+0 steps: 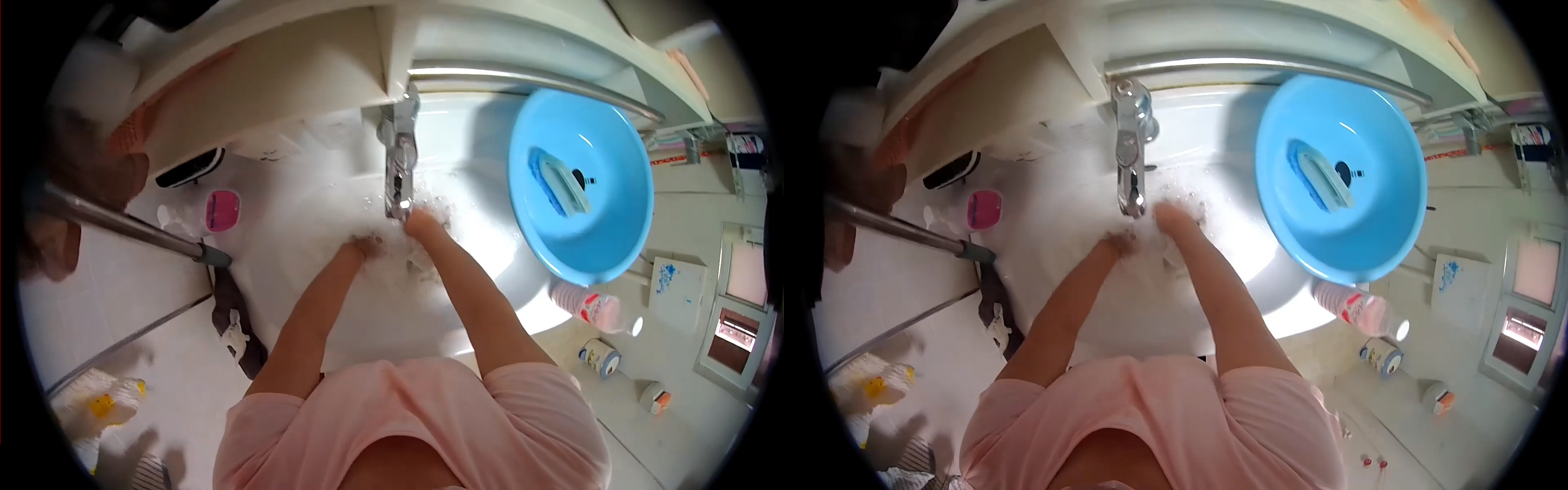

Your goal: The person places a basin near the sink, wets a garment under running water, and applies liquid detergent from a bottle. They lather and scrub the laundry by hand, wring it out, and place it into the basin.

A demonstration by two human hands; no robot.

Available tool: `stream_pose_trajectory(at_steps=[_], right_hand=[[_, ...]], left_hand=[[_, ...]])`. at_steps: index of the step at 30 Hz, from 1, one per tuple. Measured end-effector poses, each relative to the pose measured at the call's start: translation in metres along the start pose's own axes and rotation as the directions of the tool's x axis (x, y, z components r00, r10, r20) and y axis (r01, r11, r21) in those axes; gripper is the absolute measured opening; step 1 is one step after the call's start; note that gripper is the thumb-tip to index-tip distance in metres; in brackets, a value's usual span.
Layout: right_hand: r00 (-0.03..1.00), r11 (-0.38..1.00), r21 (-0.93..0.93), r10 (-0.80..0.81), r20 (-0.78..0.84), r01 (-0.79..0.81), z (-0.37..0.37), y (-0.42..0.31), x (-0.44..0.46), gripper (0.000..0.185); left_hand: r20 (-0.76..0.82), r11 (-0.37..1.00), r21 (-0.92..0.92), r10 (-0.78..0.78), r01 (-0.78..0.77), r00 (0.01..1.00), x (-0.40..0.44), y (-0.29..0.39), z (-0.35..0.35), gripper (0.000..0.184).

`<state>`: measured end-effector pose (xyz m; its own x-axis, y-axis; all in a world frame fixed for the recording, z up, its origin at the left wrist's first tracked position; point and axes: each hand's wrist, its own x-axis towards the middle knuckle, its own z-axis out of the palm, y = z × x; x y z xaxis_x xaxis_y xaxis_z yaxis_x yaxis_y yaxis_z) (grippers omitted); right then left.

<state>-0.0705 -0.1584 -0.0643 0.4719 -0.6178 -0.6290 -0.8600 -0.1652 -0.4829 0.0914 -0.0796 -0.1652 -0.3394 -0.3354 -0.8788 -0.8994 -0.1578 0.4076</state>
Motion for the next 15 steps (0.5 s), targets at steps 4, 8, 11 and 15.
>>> stream_pose_trajectory(at_steps=[4,8,11,15], right_hand=[[0.981,0.995,-0.083,-0.071,-0.181,0.057,0.027,0.043,0.034,0.031],[0.975,0.995,-0.098,0.011,-0.223,-0.034,-0.016,0.044,-0.031,0.029],[0.976,0.988,-0.052,-0.15,-0.155,0.144,-0.027,0.046,-0.1,0.035],[0.987,0.972,-0.168,-0.156,0.048,0.162,0.052,0.054,-0.109,0.039]], left_hand=[[-0.192,0.884,-0.462,-0.013,-0.078,0.981,-0.021,-0.001,-0.025,0.078],[-0.65,0.871,-0.427,-0.108,-0.244,0.752,-0.116,0.03,0.0,0.085],[-0.832,0.89,-0.293,-0.058,-0.348,0.551,-0.153,0.008,0.013,0.092],[-0.687,0.969,-0.228,-0.088,-0.1,0.722,-0.14,0.063,0.043,0.091]])
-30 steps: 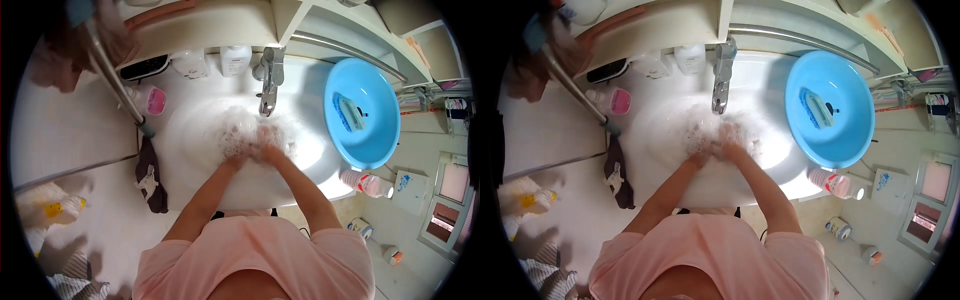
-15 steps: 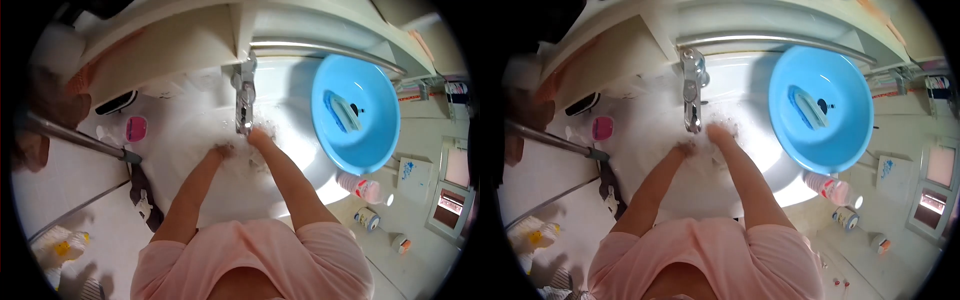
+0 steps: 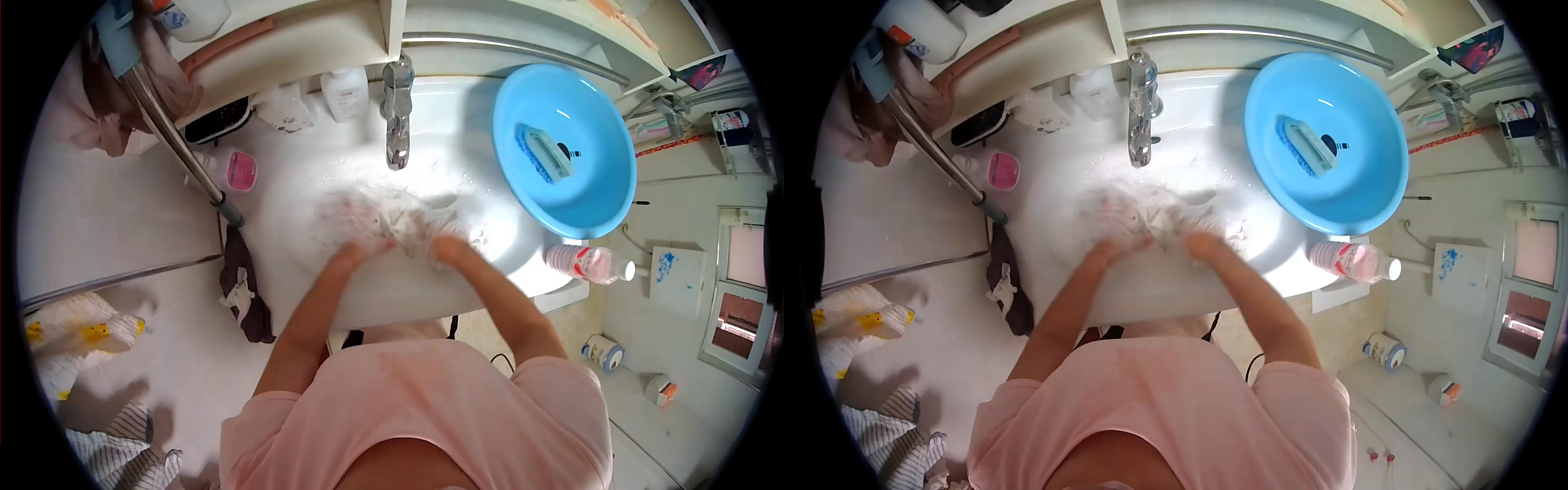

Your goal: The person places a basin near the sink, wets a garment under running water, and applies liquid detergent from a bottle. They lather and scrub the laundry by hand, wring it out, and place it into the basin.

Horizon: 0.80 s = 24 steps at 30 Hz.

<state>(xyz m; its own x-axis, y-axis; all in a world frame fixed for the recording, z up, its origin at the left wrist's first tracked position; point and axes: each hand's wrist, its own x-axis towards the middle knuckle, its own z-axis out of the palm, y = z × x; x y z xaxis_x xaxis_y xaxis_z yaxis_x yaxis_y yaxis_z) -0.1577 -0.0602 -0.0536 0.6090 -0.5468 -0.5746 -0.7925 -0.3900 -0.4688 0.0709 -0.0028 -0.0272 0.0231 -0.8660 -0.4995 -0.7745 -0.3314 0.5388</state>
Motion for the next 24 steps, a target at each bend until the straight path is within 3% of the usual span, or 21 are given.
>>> stream_pose_trajectory(at_steps=[2,4,7,11,13,16,18,21,23,24], right_hand=[[1.0,0.999,-0.038,0.006,0.02,-0.005,0.026,-0.016,0.0,0.037],[0.998,0.998,-0.056,0.006,0.057,-0.003,0.042,-0.019,0.006,0.034],[0.994,0.997,-0.073,0.002,0.113,0.007,0.051,-0.001,0.041,0.031],[0.994,0.993,-0.113,-0.022,0.107,0.034,0.079,0.05,0.12,0.027],[0.995,0.995,-0.104,0.002,0.1,0.008,0.062,0.052,0.139,0.026],[0.988,0.985,0.084,0.147,0.055,-0.151,-0.043,-0.012,0.109,0.023],[0.977,0.963,0.182,0.209,-0.032,-0.2,-0.027,0.011,0.131,0.026],[0.934,0.904,0.36,0.309,-0.181,-0.229,0.031,0.1,0.23,0.032],[0.927,0.792,0.579,0.341,-0.154,-0.195,0.045,0.139,0.21,0.035],[0.886,0.654,0.712,0.453,-0.098,-0.256,-0.002,0.111,0.146,0.037]], left_hand=[[0.008,0.964,0.252,0.081,-0.08,0.997,-0.008,0.012,0.032,0.08],[0.152,0.922,0.356,0.103,-0.152,0.983,0.0,-0.003,0.052,0.079],[0.356,0.893,0.392,0.075,-0.222,0.931,0.034,-0.033,0.065,0.078],[0.461,0.89,0.394,0.026,-0.231,0.887,0.089,-0.046,0.065,0.077],[0.51,0.913,0.349,0.005,-0.213,0.86,0.114,-0.051,0.063,0.076],[0.571,0.972,0.199,-0.009,-0.128,0.821,0.144,-0.056,0.055,0.076],[0.562,0.999,0.031,0.01,-0.033,0.827,0.151,-0.05,0.037,0.075],[0.418,0.982,-0.19,0.064,0.019,0.906,0.125,-0.032,0.005,0.074],[0.3,0.965,-0.26,0.062,0.019,0.952,0.089,-0.03,-0.012,0.074],[0.233,0.962,-0.272,0.062,0.004,0.97,0.071,-0.032,-0.019,0.074]])
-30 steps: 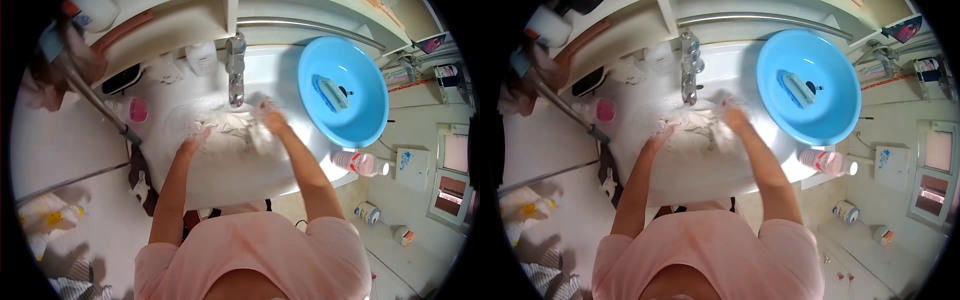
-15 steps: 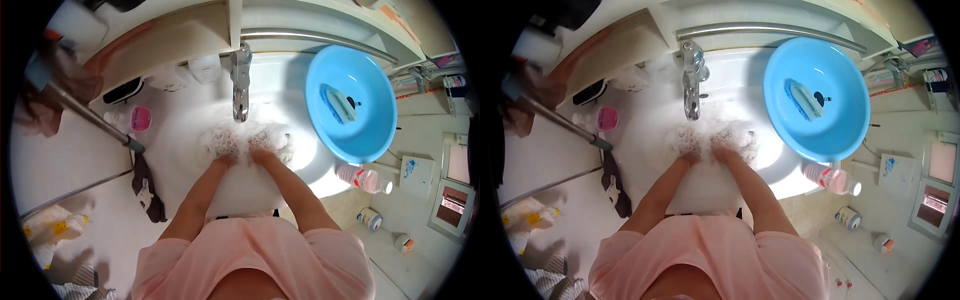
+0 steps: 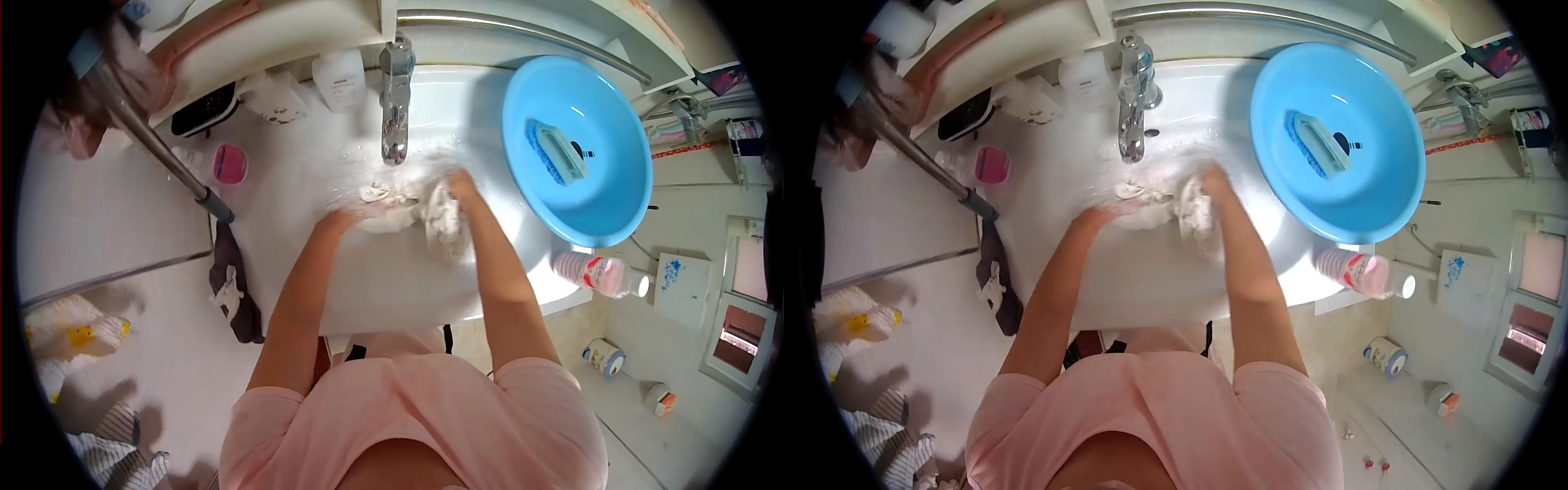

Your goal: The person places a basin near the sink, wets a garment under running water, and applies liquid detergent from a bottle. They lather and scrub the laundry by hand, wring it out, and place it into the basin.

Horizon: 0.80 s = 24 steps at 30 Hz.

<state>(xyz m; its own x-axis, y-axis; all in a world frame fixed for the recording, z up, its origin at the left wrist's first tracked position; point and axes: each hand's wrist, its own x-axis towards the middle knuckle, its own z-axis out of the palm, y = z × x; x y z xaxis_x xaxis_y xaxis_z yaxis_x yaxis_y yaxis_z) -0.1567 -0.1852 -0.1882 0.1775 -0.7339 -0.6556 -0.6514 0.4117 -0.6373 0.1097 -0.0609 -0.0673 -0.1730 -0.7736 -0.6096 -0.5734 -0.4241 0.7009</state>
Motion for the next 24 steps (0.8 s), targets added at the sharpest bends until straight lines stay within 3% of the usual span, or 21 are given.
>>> stream_pose_trajectory(at_steps=[1,4,6,8,10,11,12,13,15,20,22,23,24], right_hand=[[0.991,0.98,0.163,0.123,-0.045,-0.115,-0.045,-0.05,-0.08,0.039],[0.979,0.941,-0.333,-0.124,-0.16,0.065,-0.062,-0.002,-0.076,0.043],[0.985,0.814,-0.581,-0.087,-0.146,-0.014,-0.071,-0.065,-0.143,0.046],[0.859,0.507,-0.859,-0.47,-0.203,0.074,-0.047,-0.046,-0.132,0.05],[0.917,0.534,-0.821,-0.397,-0.031,0.203,-0.024,-0.066,-0.129,0.07],[0.872,0.534,-0.738,-0.465,0.152,0.413,-0.008,-0.087,-0.143,0.08],[0.949,0.516,-0.805,-0.263,0.175,0.292,0.002,-0.13,-0.186,0.086],[0.949,0.369,-0.883,-0.231,0.215,0.29,0.011,-0.129,-0.193,0.088],[0.901,0.424,-0.835,-0.397,0.177,0.351,0.032,-0.083,-0.16,0.086],[0.925,0.598,-0.709,-0.189,0.329,0.374,0.009,-0.009,-0.081,0.075],[0.915,0.682,-0.615,-0.233,0.33,0.395,-0.012,-0.014,-0.084,0.064],[0.905,0.724,-0.545,-0.308,0.294,0.423,-0.026,-0.023,-0.093,0.055],[0.901,0.894,-0.184,-0.364,0.235,0.409,-0.034,-0.006,-0.076,0.039]], left_hand=[[-0.072,1.0,0.003,0.017,-0.017,0.997,-0.02,-0.002,-0.001,0.074],[-0.263,0.982,0.171,0.124,-0.08,0.957,-0.057,-0.021,0.003,0.073],[-0.299,0.947,0.315,0.159,-0.06,0.941,-0.056,-0.023,0.018,0.073],[-0.309,0.904,0.427,0.174,-0.026,0.935,-0.044,-0.015,0.034,0.073],[-0.316,0.859,0.512,0.17,0.017,0.933,-0.029,-0.006,0.047,0.073],[-0.32,0.844,0.536,0.169,0.031,0.932,-0.023,-0.009,0.051,0.073],[-0.318,0.83,0.557,0.172,0.037,0.932,-0.016,-0.014,0.055,0.073],[-0.319,0.819,0.572,0.182,0.036,0.93,-0.012,-0.018,0.057,0.072],[-0.324,0.808,0.588,0.218,0.016,0.92,-0.009,-0.024,0.054,0.072],[-0.462,0.895,0.359,0.417,-0.264,0.783,-0.043,-0.012,0.013,0.072],[-0.495,0.916,0.23,0.401,-0.329,0.771,-0.077,-0.022,-0.024,0.071],[-0.501,0.923,0.182,0.385,-0.34,0.775,-0.093,-0.031,-0.042,0.07],[-0.433,0.935,0.256,0.339,-0.247,0.835,-0.098,-0.045,-0.058,0.074]])
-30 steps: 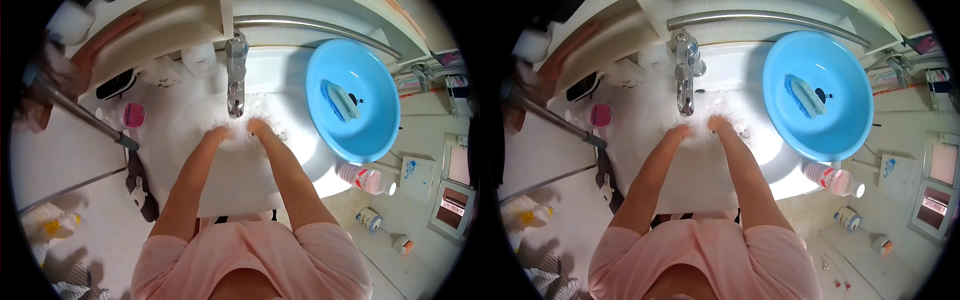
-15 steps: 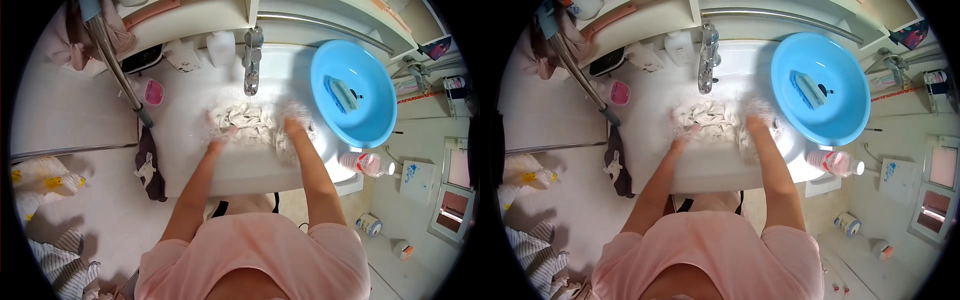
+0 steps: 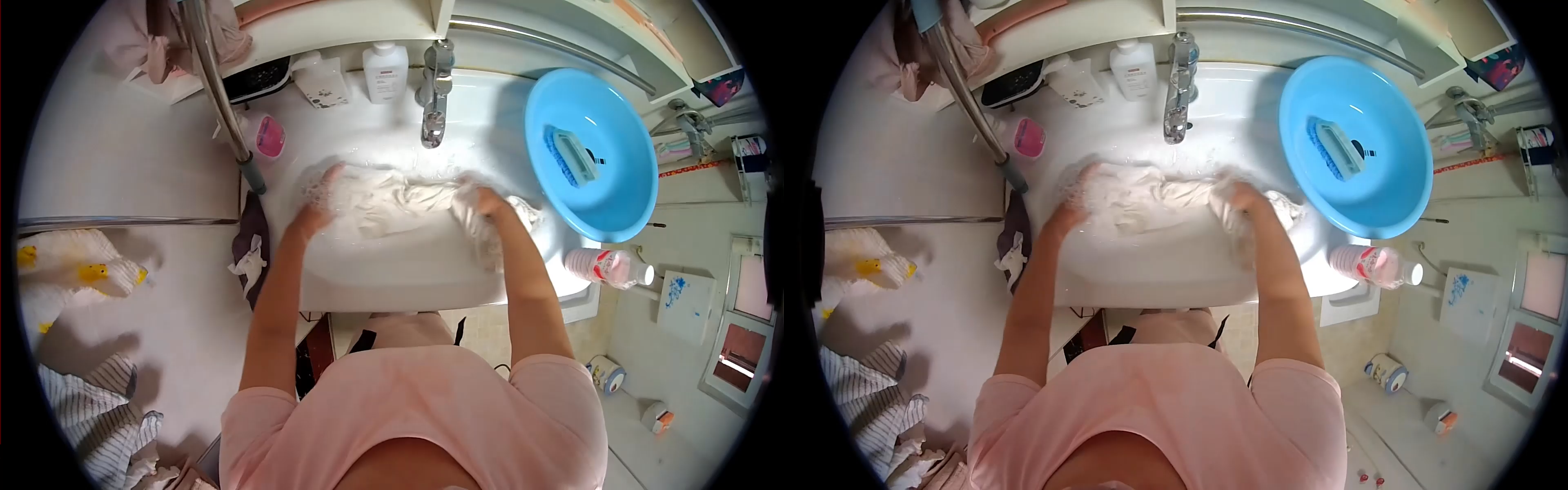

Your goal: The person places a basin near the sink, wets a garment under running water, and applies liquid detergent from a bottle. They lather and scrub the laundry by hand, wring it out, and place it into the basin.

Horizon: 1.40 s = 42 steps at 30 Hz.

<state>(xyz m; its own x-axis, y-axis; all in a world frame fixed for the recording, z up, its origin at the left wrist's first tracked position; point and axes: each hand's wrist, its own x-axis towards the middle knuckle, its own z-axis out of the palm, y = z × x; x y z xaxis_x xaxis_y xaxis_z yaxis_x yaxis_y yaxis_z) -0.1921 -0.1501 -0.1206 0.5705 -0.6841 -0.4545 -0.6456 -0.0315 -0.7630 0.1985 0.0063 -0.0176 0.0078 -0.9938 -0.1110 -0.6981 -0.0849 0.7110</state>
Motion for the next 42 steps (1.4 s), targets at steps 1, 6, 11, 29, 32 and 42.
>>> stream_pose_trajectory(at_steps=[1,6,11,29,32,42], right_hand=[[1.0,0.998,-0.056,0.001,0.027,0.001,-0.005,0.023,0.025,0.054],[0.977,0.963,-0.169,0.212,0.001,-0.209,-0.008,-0.037,0.024,0.057],[0.999,0.965,-0.258,0.031,-0.023,-0.035,0.058,-0.132,-0.001,0.078],[0.992,0.897,-0.424,0.116,-0.038,-0.122,0.055,-0.081,0.098,0.035],[0.991,0.925,-0.354,0.132,-0.036,-0.136,0.022,-0.072,0.086,0.035],[0.993,0.842,-0.536,-0.008,0.119,0.071,0.098,-0.12,-0.023,0.036]], left_hand=[[0.086,0.993,0.111,-0.049,0.039,0.995,0.001,-0.016,-0.011,0.078],[0.112,0.944,0.327,0.011,-0.047,0.994,-0.008,-0.043,0.05,0.093],[0.244,0.869,0.473,-0.289,0.146,0.926,0.018,0.066,0.104,0.075],[0.566,0.946,0.05,-0.291,0.32,0.771,0.074,-0.013,0.131,0.08],[0.298,0.942,-0.02,-0.315,0.336,0.901,0.031,0.016,0.082,0.081],[0.247,0.893,0.436,-0.235,0.109,0.94,0.018,0.05,0.098,0.077]])
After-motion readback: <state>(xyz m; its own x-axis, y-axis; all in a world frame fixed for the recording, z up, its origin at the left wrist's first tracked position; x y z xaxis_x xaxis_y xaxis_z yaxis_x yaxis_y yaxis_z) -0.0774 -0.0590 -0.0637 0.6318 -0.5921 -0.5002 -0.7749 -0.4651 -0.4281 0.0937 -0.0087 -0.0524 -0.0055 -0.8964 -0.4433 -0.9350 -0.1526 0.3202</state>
